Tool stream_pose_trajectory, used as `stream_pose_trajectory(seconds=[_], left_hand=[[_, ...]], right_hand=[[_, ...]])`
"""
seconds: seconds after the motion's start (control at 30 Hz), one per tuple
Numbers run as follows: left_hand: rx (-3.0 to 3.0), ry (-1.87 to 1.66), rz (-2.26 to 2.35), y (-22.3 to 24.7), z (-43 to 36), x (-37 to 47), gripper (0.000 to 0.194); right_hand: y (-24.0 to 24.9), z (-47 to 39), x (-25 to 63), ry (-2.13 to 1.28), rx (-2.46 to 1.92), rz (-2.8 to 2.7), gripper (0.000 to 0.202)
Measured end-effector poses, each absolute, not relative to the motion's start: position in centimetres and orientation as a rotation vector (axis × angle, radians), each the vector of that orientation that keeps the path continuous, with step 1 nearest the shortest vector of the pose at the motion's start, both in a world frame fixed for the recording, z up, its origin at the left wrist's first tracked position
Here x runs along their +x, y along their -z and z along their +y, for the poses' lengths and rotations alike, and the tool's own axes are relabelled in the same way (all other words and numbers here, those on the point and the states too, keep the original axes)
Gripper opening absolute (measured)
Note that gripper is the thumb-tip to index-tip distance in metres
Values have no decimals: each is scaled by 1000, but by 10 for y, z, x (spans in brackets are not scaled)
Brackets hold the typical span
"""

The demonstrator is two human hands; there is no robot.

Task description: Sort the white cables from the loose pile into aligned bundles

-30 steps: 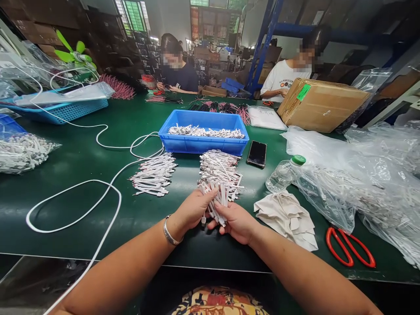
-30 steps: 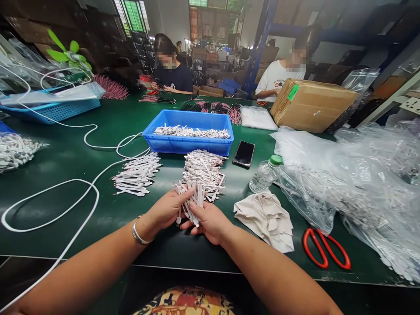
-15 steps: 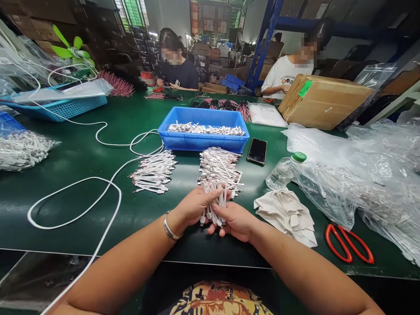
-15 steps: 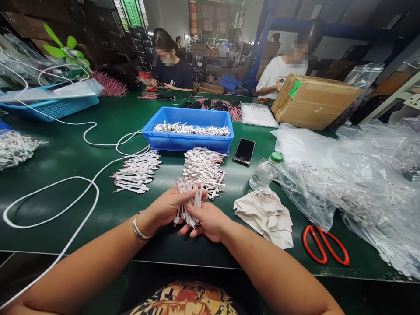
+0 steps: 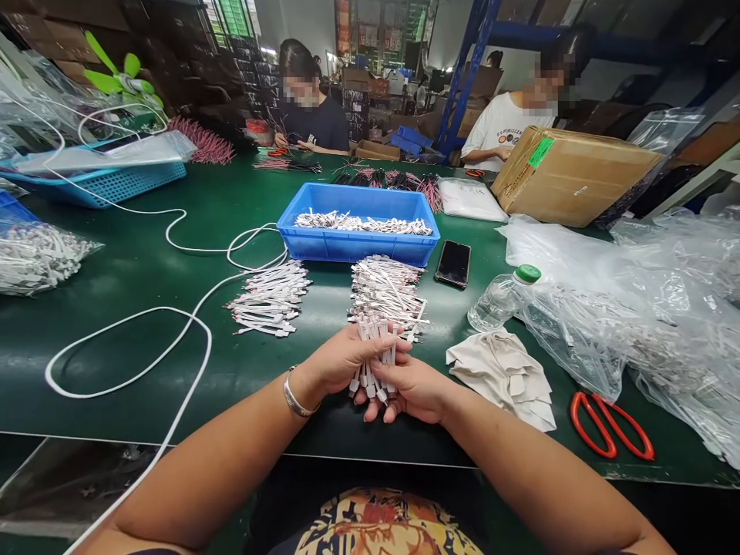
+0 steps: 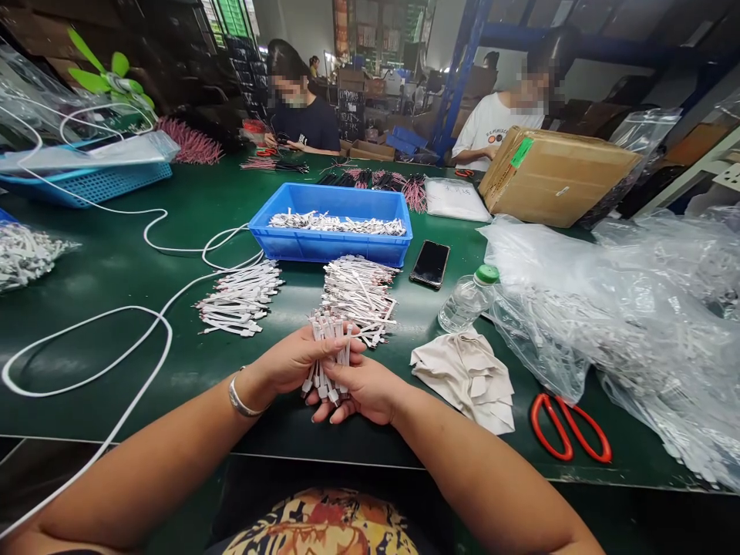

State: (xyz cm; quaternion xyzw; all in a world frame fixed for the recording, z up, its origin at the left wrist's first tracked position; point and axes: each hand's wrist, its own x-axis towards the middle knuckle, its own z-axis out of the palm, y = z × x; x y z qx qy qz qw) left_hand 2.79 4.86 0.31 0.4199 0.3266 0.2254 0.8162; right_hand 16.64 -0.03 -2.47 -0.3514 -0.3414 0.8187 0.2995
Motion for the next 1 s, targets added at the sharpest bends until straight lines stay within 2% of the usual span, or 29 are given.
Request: stream_pose_trajectory(seconds=[0.33, 0.53, 0.73, 1.0], left_hand=[[894, -458, 675, -2, 50, 27, 34], [709, -765, 721, -4, 63, 27, 15], [583, -842, 782, -3, 75, 24, 16], [576, -853, 762, -5, 75, 22, 25]], right_hand=[[23, -2, 168, -2154, -1008, -939, 39], [14, 2, 177, -1799, -1267, -1193, 42], [18, 10, 185, -1531, -1386, -1260, 31], [23, 11, 184, -1307, -1448, -1346, 31]])
